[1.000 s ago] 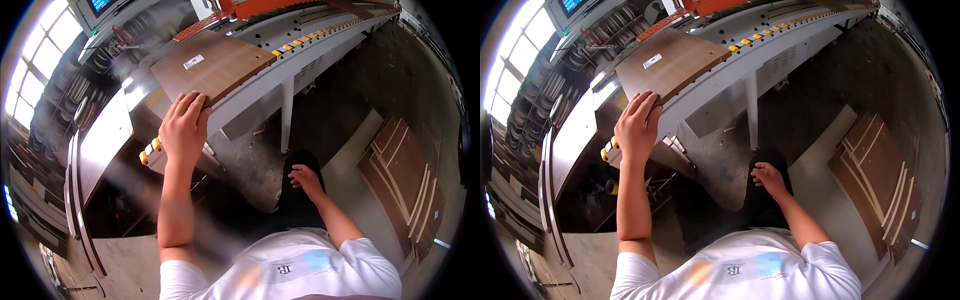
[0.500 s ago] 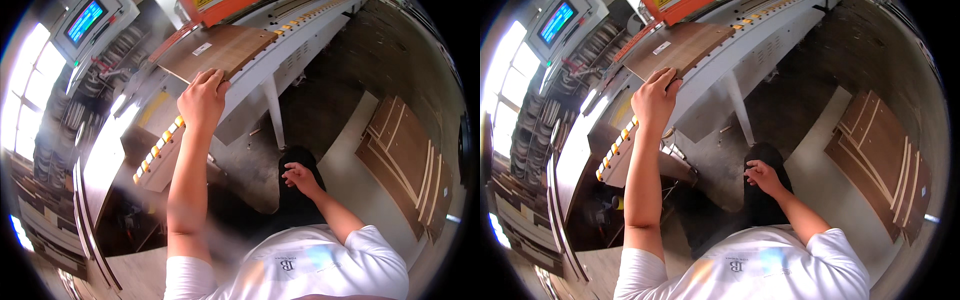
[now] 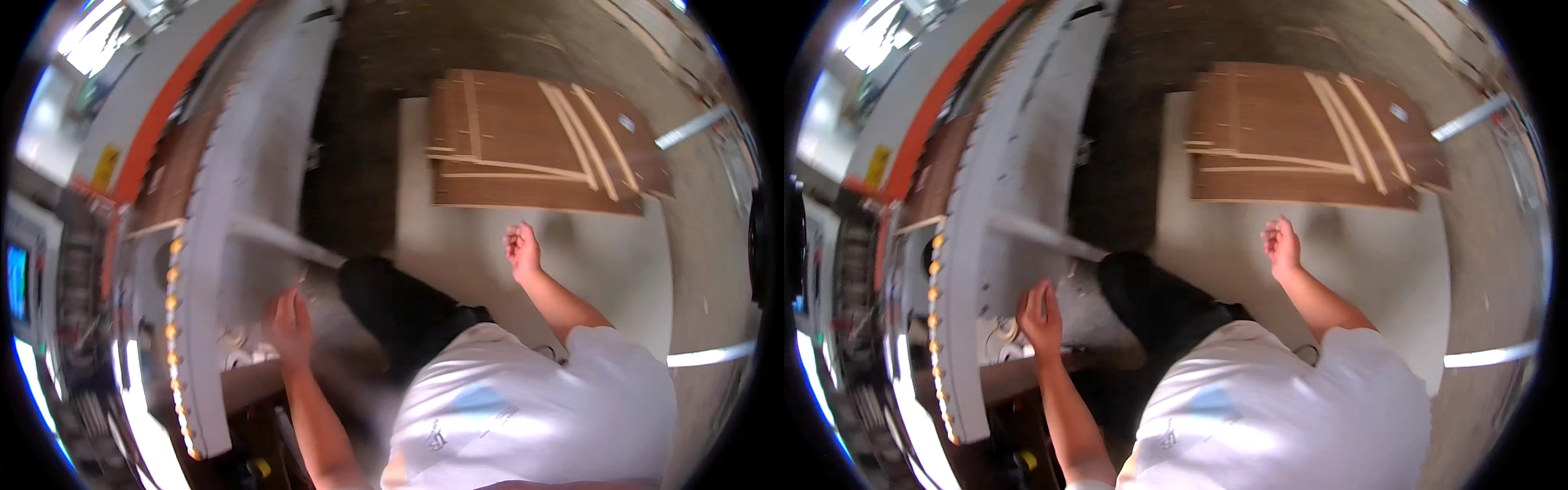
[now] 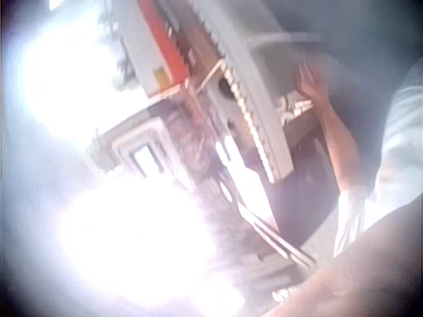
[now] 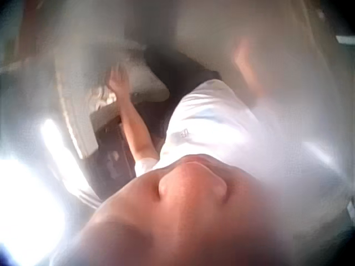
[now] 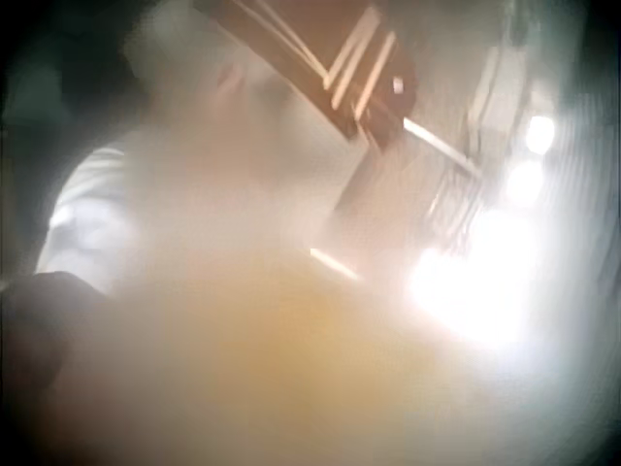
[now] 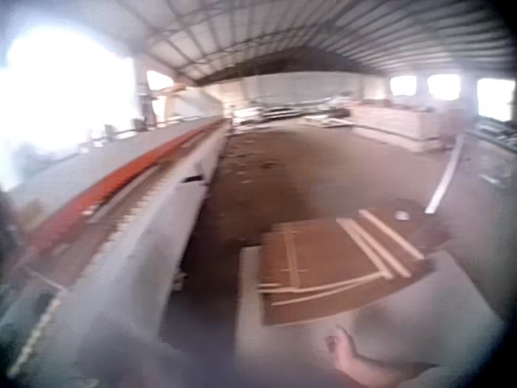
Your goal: The person repeatedly picks up rectangular wooden panels from a stack on the floor and places them onto a roller conveyor system. The person handles the panels one at a time, lifting them and positioning them onto the rollers before returning to the stack to retrieve the next piece.
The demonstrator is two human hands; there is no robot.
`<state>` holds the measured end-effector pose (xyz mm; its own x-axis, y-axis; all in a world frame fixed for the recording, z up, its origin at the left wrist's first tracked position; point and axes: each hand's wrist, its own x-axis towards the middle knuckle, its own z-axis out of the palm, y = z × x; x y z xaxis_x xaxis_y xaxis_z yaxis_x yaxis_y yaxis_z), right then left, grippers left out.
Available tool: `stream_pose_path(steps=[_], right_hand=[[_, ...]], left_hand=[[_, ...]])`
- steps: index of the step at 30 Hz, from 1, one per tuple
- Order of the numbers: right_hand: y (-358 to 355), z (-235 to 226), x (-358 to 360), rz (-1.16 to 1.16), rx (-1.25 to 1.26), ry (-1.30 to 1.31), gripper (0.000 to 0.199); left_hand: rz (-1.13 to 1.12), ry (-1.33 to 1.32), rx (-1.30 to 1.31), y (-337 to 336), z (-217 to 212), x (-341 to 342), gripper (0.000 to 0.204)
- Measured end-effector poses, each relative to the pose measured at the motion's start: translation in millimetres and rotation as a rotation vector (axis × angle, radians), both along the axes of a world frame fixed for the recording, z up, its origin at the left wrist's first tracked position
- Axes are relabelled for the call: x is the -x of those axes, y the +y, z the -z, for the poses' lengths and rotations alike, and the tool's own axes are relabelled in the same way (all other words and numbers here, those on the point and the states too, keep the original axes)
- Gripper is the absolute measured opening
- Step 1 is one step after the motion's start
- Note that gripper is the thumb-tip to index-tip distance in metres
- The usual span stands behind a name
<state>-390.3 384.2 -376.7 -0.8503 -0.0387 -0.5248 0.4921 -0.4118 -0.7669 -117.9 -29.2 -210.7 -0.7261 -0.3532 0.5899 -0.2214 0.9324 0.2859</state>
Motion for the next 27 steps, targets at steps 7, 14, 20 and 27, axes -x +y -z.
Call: stream_pose_path(steps=[7, 14, 20, 27], right_hand=[[173, 13, 62, 0.743, -0.172, 0.167, 0.042], [268, -61, 138, 0.838, -0.295, 0.236, 0.071], [269, -79, 204, 0.618, -0.324, -0.059, 0.098], [327, -45, 209, 0.556, -0.288, 0.01, 0.066]], left_hand=[[-0.176, -0.379, -0.571, 5, 273, -119, 0.019], [-0.013, -0.439, -0.82, 6, 307, -137, 0.025], [-0.032, -0.48, -0.714, -26, 402, -188, 0.027], [0.135, -0.835, -0.446, 18, 318, -135, 0.032]])
